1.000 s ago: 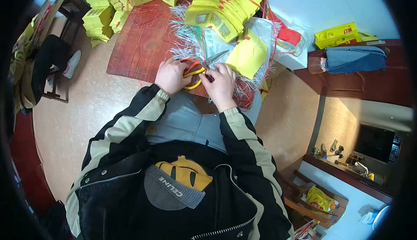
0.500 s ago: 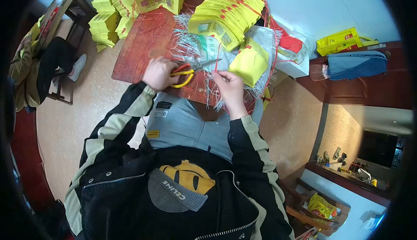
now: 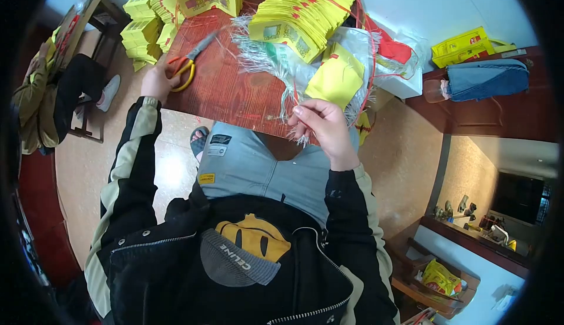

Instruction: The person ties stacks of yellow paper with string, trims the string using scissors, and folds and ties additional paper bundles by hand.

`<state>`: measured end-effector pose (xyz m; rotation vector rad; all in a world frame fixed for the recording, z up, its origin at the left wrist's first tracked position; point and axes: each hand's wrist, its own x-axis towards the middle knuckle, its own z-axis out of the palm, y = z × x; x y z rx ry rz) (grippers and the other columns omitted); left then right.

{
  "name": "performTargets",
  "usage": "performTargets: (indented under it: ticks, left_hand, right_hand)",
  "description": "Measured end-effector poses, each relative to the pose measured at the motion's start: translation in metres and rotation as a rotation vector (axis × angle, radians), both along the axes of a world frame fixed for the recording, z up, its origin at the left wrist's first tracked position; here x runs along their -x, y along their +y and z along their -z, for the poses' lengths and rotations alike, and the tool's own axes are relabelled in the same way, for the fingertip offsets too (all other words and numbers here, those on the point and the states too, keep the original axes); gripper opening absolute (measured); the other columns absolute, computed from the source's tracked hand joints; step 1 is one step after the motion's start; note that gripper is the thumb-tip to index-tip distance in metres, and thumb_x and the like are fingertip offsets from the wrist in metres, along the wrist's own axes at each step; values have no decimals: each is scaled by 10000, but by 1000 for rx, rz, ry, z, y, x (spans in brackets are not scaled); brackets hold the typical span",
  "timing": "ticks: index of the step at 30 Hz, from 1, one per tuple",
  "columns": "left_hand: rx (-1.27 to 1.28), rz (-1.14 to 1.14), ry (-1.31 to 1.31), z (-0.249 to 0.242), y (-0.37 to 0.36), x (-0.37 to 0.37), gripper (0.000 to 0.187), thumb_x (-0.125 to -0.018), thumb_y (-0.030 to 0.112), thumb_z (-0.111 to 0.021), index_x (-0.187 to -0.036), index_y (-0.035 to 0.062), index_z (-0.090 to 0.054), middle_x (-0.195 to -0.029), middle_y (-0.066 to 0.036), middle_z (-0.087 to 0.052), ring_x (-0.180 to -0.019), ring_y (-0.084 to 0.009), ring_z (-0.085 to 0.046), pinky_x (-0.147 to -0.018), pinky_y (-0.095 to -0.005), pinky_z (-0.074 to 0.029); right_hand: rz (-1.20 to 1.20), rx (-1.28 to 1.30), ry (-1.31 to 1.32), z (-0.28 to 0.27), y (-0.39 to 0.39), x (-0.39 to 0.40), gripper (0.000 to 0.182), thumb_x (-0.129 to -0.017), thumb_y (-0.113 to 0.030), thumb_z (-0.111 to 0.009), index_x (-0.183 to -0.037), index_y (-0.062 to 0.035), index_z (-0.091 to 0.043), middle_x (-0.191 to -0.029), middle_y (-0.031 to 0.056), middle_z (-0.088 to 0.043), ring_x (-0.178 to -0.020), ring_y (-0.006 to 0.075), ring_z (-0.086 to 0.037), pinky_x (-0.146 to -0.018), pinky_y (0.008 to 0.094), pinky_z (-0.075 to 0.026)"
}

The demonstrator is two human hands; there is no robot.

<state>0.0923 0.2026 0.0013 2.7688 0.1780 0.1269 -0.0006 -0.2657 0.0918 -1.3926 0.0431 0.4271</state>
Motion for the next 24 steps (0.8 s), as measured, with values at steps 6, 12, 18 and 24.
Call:
performTargets:
  ticks: [6,12,18,24]
  left_hand:
    - [6,12,72,8,11,-9,375,-754,341,-862,-1017,84,-793,-898,-140,-777,-855,-344,-756,-779,-465,-594]
    - [83,424,-349,-73,-66,15,449,-778,306,-903,-1131,60,-776,-1024,-141,-772,-971,-340,-723,-864,-436,-580]
    - [674,1006,-48,-155,-170,59,621,-946,412,-763,-1395,20,-592,-1220,-196,-681,-1189,-392,-622,-1072,-503,-446]
    - [414,868,277,-136,-152,41,317,-1088,275,-576,-1099,-8,-718,-974,-187,-751,-940,-371,-727,-811,-473,-553]
  right_hand:
    - [-130,94,28,-20,18,1,162,-1032,-148,-694,-1063,4,-742,-892,81,-775,-622,76,-661,-549,209,-472]
    - [-428,160,-26,-82,48,12,148,-989,-131,-745,-1063,-7,-776,-868,60,-787,-699,34,-647,-613,217,-500]
    - [-348,343,-201,-66,69,-27,199,-989,-159,-750,-1054,28,-772,-873,59,-773,-777,75,-688,-694,275,-544]
    - [-317,487,-247,-61,53,-39,216,-1006,-168,-744,-1090,30,-761,-853,26,-737,-768,60,-664,-689,266,-534]
